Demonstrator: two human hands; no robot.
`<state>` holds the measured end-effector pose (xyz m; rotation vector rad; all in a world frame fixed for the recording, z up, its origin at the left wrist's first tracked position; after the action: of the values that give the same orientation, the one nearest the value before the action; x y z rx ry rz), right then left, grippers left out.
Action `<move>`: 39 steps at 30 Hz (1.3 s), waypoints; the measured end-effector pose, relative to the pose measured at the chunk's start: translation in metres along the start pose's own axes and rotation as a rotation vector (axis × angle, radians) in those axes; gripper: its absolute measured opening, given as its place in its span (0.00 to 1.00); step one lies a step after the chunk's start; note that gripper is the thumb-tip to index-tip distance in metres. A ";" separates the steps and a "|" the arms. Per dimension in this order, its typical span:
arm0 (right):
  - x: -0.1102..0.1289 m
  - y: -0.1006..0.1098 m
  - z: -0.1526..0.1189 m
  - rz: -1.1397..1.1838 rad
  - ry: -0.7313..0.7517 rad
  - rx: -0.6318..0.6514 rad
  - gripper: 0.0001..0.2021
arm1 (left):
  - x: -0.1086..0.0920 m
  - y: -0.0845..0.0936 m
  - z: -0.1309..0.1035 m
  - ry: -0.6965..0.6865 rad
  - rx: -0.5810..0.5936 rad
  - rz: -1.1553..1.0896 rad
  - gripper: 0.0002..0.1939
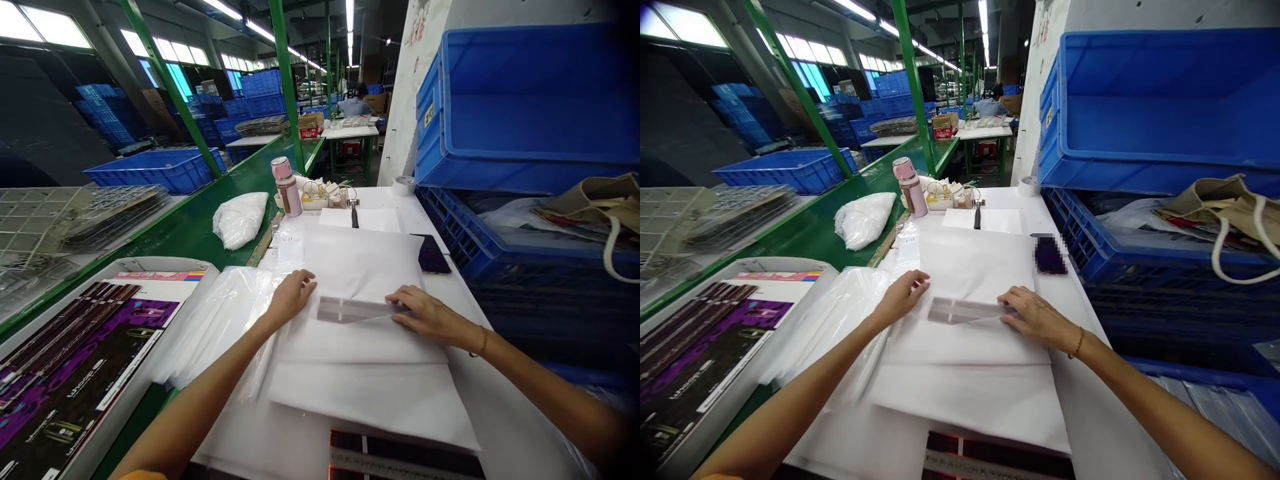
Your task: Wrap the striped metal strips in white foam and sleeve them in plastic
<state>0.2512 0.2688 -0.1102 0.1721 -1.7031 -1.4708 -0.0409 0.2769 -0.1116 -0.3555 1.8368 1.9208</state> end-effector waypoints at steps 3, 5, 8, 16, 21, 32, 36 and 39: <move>0.000 -0.001 -0.002 0.017 0.012 0.034 0.13 | 0.027 0.007 0.003 0.089 0.052 -0.036 0.18; 0.000 -0.001 -0.002 0.010 0.026 0.042 0.14 | 0.035 0.007 0.005 0.113 0.074 -0.051 0.20; 0.001 0.000 -0.003 -0.001 0.041 0.038 0.15 | 0.035 0.001 0.013 0.141 0.070 -0.052 0.21; -0.001 0.007 0.011 0.039 -0.012 0.127 0.17 | 0.023 -0.008 0.029 0.140 0.053 -0.036 0.14; 0.001 0.009 0.013 0.024 0.001 0.152 0.18 | 0.030 -0.004 0.033 0.213 0.004 -0.007 0.25; 0.005 0.011 0.002 0.038 0.033 0.158 0.19 | 0.043 0.000 0.039 0.122 -0.035 -0.078 0.13; 0.006 0.011 -0.001 0.019 0.037 0.123 0.19 | 0.034 0.008 0.033 0.098 -0.137 0.021 0.08; 0.007 0.010 -0.001 -0.052 0.042 0.117 0.20 | 0.005 0.013 0.014 -0.039 -0.213 0.081 0.10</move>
<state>0.2521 0.2667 -0.0981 0.3106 -1.7629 -1.3962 -0.0495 0.2917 -0.1017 -0.3127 1.6492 2.1702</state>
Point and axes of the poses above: each hand's wrist, its own z-axis towards the middle knuckle, its own y-axis out of the back of the hand, x = y × z, the point moved 4 cm from there along z, towards the middle knuckle, and after that the axes turned 8 degrees about z, right-handed, at the moved point
